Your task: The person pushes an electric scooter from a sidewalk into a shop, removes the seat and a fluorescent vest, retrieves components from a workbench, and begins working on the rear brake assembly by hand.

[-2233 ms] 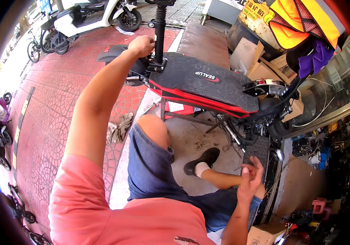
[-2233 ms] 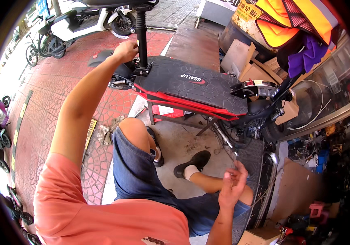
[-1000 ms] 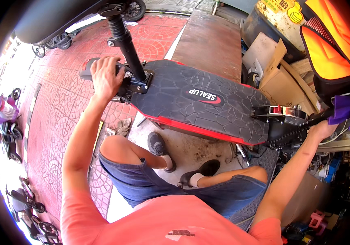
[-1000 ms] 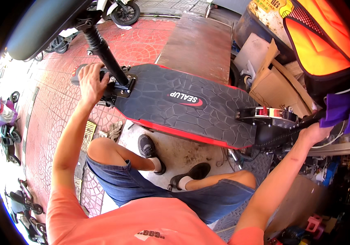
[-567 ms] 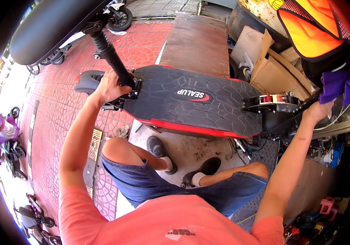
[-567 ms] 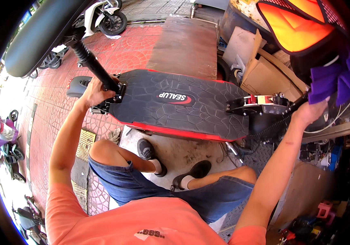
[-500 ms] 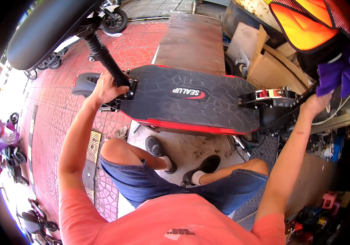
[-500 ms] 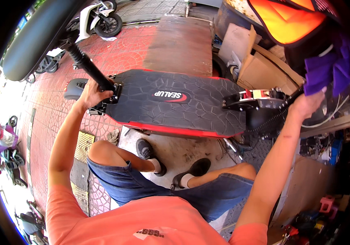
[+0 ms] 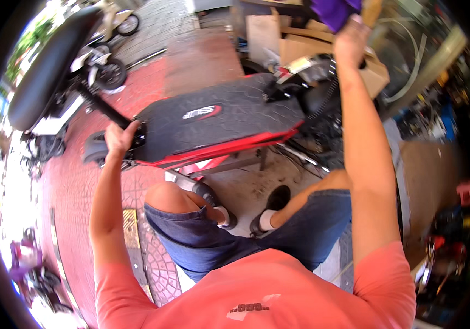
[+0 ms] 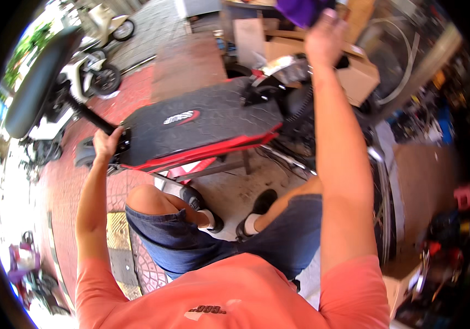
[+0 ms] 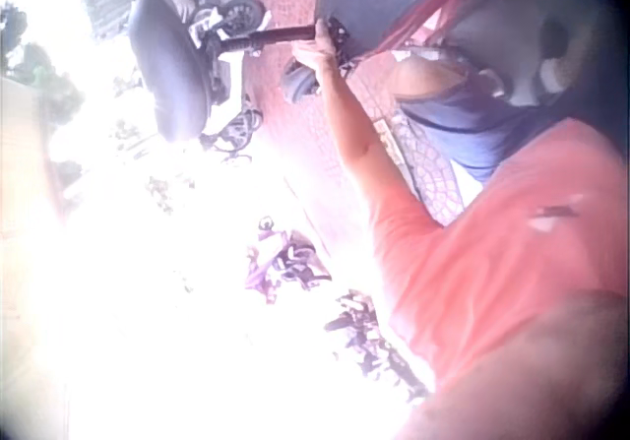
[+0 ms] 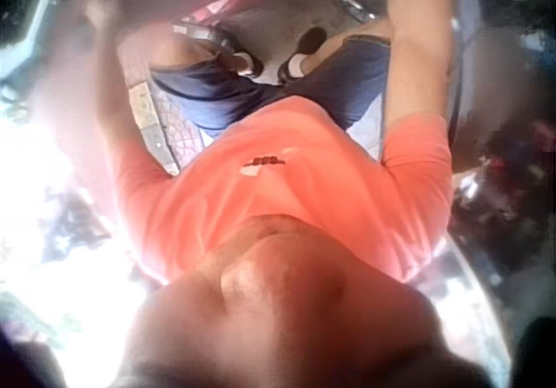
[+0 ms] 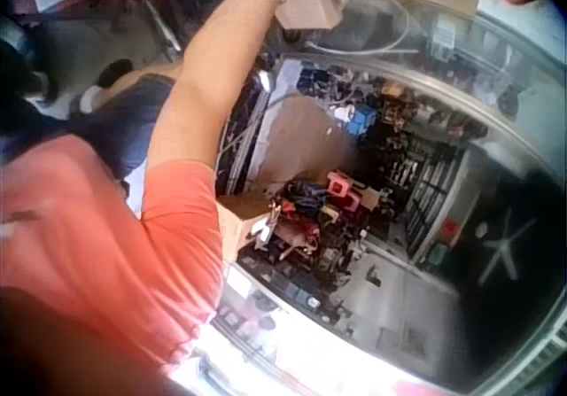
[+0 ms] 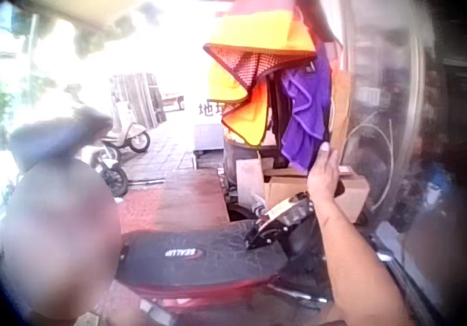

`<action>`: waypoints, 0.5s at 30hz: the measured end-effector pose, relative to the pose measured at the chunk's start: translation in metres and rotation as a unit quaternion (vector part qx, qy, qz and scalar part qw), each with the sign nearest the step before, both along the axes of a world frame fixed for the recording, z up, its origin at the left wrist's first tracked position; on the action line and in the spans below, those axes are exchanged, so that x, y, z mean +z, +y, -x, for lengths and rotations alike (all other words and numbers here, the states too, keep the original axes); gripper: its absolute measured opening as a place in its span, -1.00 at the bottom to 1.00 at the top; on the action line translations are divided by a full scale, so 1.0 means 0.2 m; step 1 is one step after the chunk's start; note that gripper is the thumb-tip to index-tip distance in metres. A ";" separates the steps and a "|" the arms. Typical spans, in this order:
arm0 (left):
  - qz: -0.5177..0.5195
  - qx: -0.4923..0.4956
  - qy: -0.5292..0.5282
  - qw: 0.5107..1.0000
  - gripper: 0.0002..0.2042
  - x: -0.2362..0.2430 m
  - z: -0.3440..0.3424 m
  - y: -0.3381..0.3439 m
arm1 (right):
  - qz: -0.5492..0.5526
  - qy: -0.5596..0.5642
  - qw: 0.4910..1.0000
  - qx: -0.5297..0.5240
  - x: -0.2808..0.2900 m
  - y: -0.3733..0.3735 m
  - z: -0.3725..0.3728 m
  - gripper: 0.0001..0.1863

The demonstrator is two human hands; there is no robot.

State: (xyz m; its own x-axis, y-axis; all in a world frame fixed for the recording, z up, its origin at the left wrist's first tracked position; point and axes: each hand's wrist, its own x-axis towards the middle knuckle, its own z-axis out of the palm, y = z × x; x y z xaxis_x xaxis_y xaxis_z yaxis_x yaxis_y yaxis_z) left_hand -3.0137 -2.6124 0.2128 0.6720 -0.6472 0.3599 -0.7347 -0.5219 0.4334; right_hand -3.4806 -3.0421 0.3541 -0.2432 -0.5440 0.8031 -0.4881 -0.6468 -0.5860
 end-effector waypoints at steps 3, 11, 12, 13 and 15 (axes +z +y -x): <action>-0.028 0.007 -0.005 1.000 -0.56 -0.04 -0.11 0.09 | -0.208 -0.017 0.962 0.174 0.07 0.18 -0.06 -0.11; -0.016 -0.004 -0.017 1.000 -0.37 -0.19 -0.24 0.06 | -0.242 0.017 0.948 0.206 0.18 0.24 0.09 -0.02; -0.025 0.003 -0.052 0.998 -0.32 -0.18 -0.15 -0.01 | -0.220 -0.006 0.962 0.164 0.18 0.28 0.18 -0.02; -0.025 -0.016 -0.048 0.998 -0.28 -0.18 -0.15 -0.05 | -0.218 -0.015 0.964 0.151 0.19 0.30 0.23 -0.03; 0.013 -0.040 -0.025 0.999 -0.33 -0.22 -0.20 -0.09 | -0.214 -0.037 0.965 0.145 0.17 0.34 0.31 -0.07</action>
State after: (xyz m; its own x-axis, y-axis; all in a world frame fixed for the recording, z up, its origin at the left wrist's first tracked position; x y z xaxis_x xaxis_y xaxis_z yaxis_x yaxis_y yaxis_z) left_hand -2.9730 -2.6311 0.1696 0.6000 -0.6878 0.4087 -0.7941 -0.4499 0.4087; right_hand -3.5425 -2.9739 0.3883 -0.0789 -0.8757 0.4764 -0.2688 -0.4415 -0.8561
